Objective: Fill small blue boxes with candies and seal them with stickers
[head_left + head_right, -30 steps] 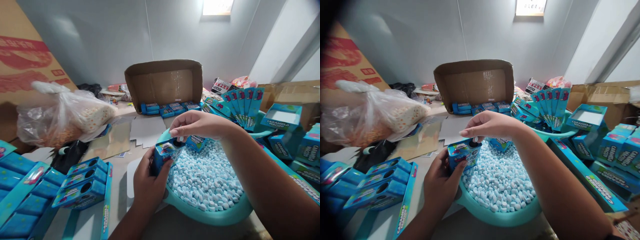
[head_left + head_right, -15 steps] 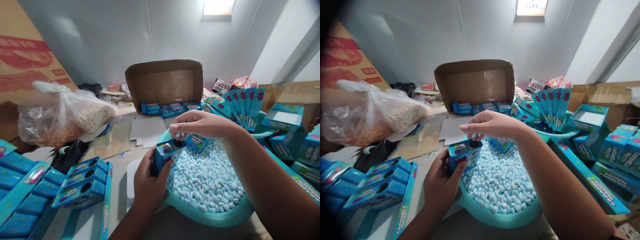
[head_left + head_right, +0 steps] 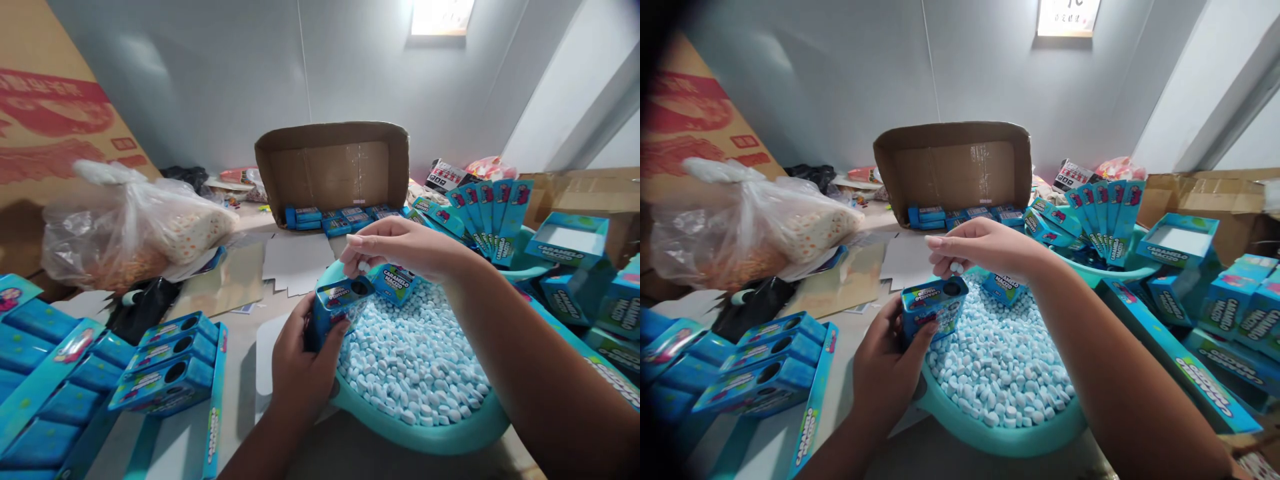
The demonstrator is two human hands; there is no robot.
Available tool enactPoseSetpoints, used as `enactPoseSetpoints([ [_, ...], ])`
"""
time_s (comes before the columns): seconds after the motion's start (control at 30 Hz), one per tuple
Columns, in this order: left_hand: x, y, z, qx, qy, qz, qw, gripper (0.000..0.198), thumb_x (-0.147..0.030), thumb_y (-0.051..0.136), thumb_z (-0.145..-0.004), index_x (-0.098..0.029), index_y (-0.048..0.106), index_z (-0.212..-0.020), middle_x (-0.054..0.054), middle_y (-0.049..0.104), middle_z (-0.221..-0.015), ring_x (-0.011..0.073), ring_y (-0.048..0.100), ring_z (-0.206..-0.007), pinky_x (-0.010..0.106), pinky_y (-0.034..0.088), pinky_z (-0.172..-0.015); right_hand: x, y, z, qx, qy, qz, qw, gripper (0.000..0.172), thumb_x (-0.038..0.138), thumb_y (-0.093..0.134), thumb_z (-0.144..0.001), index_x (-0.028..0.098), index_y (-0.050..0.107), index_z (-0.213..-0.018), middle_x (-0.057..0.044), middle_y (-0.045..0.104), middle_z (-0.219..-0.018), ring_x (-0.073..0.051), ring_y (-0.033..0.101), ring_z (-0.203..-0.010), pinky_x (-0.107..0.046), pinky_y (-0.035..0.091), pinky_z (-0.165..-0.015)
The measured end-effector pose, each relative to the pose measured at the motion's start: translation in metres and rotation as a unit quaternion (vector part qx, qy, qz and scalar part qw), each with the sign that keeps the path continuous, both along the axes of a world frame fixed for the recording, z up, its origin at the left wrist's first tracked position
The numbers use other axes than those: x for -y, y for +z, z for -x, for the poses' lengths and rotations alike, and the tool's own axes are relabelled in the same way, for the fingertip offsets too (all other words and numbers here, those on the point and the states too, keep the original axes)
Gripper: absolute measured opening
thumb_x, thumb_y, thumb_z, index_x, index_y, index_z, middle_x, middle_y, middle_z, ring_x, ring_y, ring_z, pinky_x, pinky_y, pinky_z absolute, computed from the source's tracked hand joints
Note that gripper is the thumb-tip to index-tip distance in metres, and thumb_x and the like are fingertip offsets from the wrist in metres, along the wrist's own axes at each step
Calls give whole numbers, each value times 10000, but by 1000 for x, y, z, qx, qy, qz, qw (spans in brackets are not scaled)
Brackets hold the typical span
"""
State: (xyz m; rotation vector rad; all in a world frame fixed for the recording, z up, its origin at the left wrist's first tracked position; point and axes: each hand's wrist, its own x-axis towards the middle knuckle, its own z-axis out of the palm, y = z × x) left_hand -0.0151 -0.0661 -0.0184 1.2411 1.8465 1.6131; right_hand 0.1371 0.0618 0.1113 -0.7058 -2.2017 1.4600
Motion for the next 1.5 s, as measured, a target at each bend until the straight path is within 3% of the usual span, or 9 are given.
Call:
enactPoseSetpoints([
  [0.3,-1,-2,1,-17,6,-8,1000,570,-513,716,-741,-275,601,-1246,67,701,-1170,266,666,-1067,465,527,-976,0,-3,5,-115,-31,78,990,481,642,678,-806,170,686,-714,-66,697,-747,-186,668,-773,-334,533,-789],
  [0.57,-2,-6,9,-100,35,-3,994,559,-607,672,-733,-288,643,-1192,63,732,-1101,288,702,-970,476,578,-873,6,-5,12,-375,-74,156,911,659,769,279,-923,237,217,-538,47,173,-485,-157,268,-475,-315,366,-548],
  [0.77,-5,-7,16,-133,32,7,991,502,-579,674,-736,-310,652,-1160,45,746,-1074,295,707,-969,414,595,-791,13,-14,20,-457,-14,239,857,652,692,288,-965,211,155,-545,48,136,-500,-155,157,-480,-304,284,-531],
  [0.97,-5,-6,16,-134,37,29,990,538,-640,628,-735,-308,649,-1158,53,743,-1088,306,708,-969,426,593,-793,16,-14,24,-454,-1,200,868,647,707,298,-952,216,171,-551,50,152,-502,-145,193,-471,-298,299,-522],
  [1.1,-3,0,13,-126,39,50,990,588,-690,586,-733,-295,640,-1164,64,738,-1112,314,704,-984,442,587,-808,13,-7,16,-352,-2,36,935,542,608,488,-928,218,375,-568,40,350,-550,-128,375,-537,-280,380,-580],
  [1.2,-2,3,11,-111,42,68,991,626,-680,596,-722,-262,619,-1187,76,740,-1095,312,703,-968,420,585,-779,9,-2,4,-148,39,-90,984,164,350,659,-876,189,628,-883,-11,608,-885,-124,547,-789,-244,444,-705],
  [1.3,-1,5,7,-93,47,62,993,627,-650,617,-715,-251,605,-1198,73,737,-1076,300,698,-953,409,576,-783,1,-1,-9,68,107,-114,985,390,221,658,-866,215,586,-1249,-51,591,-1262,-134,592,-985,-219,477,-768],
  [1.4,-1,6,5,-67,57,54,995,623,-625,639,-713,-268,593,-1221,61,723,-1102,291,684,-979,424,559,-833,-8,-3,-14,182,139,-110,967,444,230,668,-879,213,577,-1314,-55,648,-1187,-148,617,-984,-216,495,-777],
  [1.5,-1,5,3,-51,57,59,995,653,-636,666,-682,-271,594,-1219,66,719,-1099,300,682,-976,456,556,-831,-13,-4,-13,168,164,-95,967,368,199,624,-913,183,612,-1281,-50,669,-1139,-136,621,-960,-218,505,-795],
])
